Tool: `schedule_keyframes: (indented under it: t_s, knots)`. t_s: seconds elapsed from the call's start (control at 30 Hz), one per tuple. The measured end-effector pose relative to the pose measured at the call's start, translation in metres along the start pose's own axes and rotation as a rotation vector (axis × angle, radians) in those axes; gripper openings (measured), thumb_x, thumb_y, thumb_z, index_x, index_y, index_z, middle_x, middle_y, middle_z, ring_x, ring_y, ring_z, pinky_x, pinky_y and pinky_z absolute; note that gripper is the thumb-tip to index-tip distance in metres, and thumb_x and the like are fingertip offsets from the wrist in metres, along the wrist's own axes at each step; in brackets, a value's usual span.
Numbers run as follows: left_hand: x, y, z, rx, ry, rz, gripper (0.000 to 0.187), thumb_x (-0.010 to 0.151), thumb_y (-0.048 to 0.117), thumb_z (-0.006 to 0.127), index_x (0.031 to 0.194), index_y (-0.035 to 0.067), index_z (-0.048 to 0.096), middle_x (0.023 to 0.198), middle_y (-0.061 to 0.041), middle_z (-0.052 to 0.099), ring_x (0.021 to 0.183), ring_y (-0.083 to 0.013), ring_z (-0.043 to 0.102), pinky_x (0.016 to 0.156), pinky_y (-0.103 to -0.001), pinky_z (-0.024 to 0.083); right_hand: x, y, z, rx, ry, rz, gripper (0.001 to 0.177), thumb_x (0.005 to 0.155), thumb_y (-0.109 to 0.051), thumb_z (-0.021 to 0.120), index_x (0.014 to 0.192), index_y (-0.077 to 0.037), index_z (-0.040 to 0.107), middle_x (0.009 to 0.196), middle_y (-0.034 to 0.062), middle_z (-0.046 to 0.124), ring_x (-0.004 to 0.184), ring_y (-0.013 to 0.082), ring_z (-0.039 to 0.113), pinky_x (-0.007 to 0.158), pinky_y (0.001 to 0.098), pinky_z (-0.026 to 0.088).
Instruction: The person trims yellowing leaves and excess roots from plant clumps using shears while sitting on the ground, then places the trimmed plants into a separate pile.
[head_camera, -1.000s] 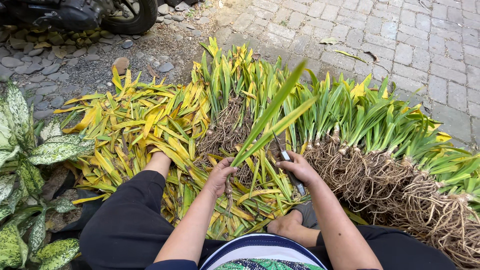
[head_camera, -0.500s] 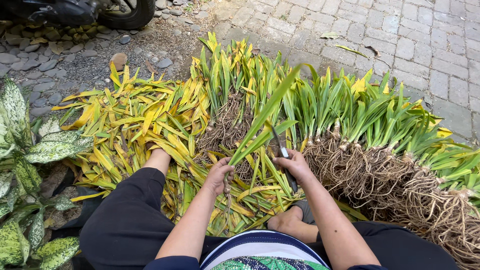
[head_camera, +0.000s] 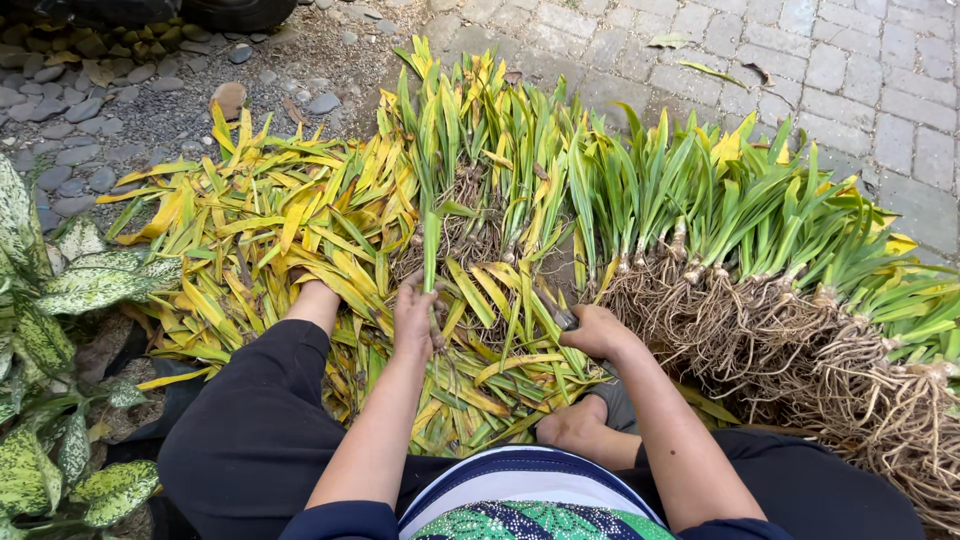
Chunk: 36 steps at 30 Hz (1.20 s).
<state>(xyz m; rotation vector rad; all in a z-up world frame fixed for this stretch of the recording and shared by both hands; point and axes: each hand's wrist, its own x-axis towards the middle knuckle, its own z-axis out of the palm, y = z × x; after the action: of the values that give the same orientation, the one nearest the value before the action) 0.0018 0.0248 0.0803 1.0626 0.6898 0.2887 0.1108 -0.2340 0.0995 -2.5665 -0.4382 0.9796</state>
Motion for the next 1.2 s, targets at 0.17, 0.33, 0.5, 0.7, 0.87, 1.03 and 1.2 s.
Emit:
schedule_keyframes:
  t_s: [0.17, 0.33, 0.5, 0.7, 0.87, 1.03, 1.2]
  knots:
    - [0.004, -0.001, 0.038, -0.053, -0.063, 0.045, 0.047, 0.093, -0.004, 0.047, 0.138, 0.009, 0.04, 0.115, -0.015, 0.061, 0.094, -0.0201, 0.059, 0.084, -0.034, 0.047, -0.006, -0.027, 0.017, 0.377, 0.192, -0.081, 0.064, 0.071, -0.026, 0.078, 0.13, -0.01, 0.059, 0.113, 0.0187, 0.068, 0.112, 0.0352, 0.063, 0.094, 0.0455, 0.051]
    - [0.006, -0.016, 0.095, -0.272, -0.18, -0.084, 0.052, 0.093, -0.008, 0.048, 0.138, 0.017, 0.042, 0.123, -0.018, 0.057, 0.112, -0.0286, 0.055, 0.102, -0.049, 0.039, -0.016, -0.06, 0.009, 0.445, 0.346, -0.319, 0.048, 0.073, -0.023, 0.079, 0.111, -0.005, 0.056, 0.096, 0.0252, 0.065, 0.095, 0.044, 0.064, 0.072, 0.0503, 0.047]
    - [0.008, -0.024, 0.129, -0.208, -0.223, -0.091, 0.054, 0.091, -0.011, 0.047, 0.139, 0.014, 0.042, 0.129, -0.028, 0.05, 0.122, -0.0386, 0.049, 0.107, -0.055, 0.035, 0.012, -0.025, 0.02, 0.444, 0.37, -0.248, 0.044, 0.072, -0.025, 0.079, 0.108, -0.01, 0.058, 0.091, 0.0217, 0.067, 0.091, 0.0413, 0.066, 0.073, 0.0489, 0.049]
    - [0.01, 0.007, 0.182, -0.042, -0.433, -0.078, 0.06, 0.091, -0.01, 0.047, 0.147, 0.011, 0.037, 0.129, -0.029, 0.053, 0.124, -0.0374, 0.052, 0.107, -0.057, 0.037, 0.017, -0.01, -0.009, 0.634, 0.531, -0.254, 0.045, 0.074, -0.017, 0.078, 0.114, -0.009, 0.057, 0.094, 0.0213, 0.065, 0.089, 0.0374, 0.063, 0.075, 0.048, 0.05]
    - [0.061, 0.007, 0.208, 0.189, -0.59, 0.058, 0.06, 0.094, 0.001, 0.05, 0.149, 0.023, 0.039, 0.138, -0.027, 0.048, 0.132, -0.0365, 0.045, 0.108, -0.055, 0.037, 0.016, 0.005, -0.053, 0.847, 0.624, -0.221, 0.045, 0.081, -0.005, 0.074, 0.121, -0.002, 0.053, 0.102, 0.0251, 0.064, 0.091, 0.0377, 0.065, 0.083, 0.0489, 0.054]
    - [0.142, -0.017, 0.175, 0.506, -0.232, 0.233, 0.036, 0.091, 0.003, 0.054, 0.125, 0.01, 0.062, 0.118, -0.012, 0.064, 0.116, -0.0286, 0.059, 0.101, -0.044, 0.046, 0.051, 0.062, -0.08, 0.856, 0.896, -0.125, 0.035, 0.077, -0.005, 0.074, 0.106, -0.005, 0.054, 0.091, 0.0158, 0.064, 0.081, 0.0289, 0.063, 0.074, 0.0414, 0.053]
    - [0.182, -0.078, 0.116, 0.937, -0.138, 0.199, 0.028, 0.086, 0.018, 0.058, 0.111, 0.018, 0.07, 0.105, -0.008, 0.071, 0.108, -0.0291, 0.064, 0.095, -0.044, 0.049, 0.113, 0.16, -0.051, 0.642, 0.993, 0.304, 0.037, 0.068, -0.027, 0.08, 0.096, -0.013, 0.061, 0.082, 0.0116, 0.066, 0.078, 0.0276, 0.065, 0.066, 0.0412, 0.049]
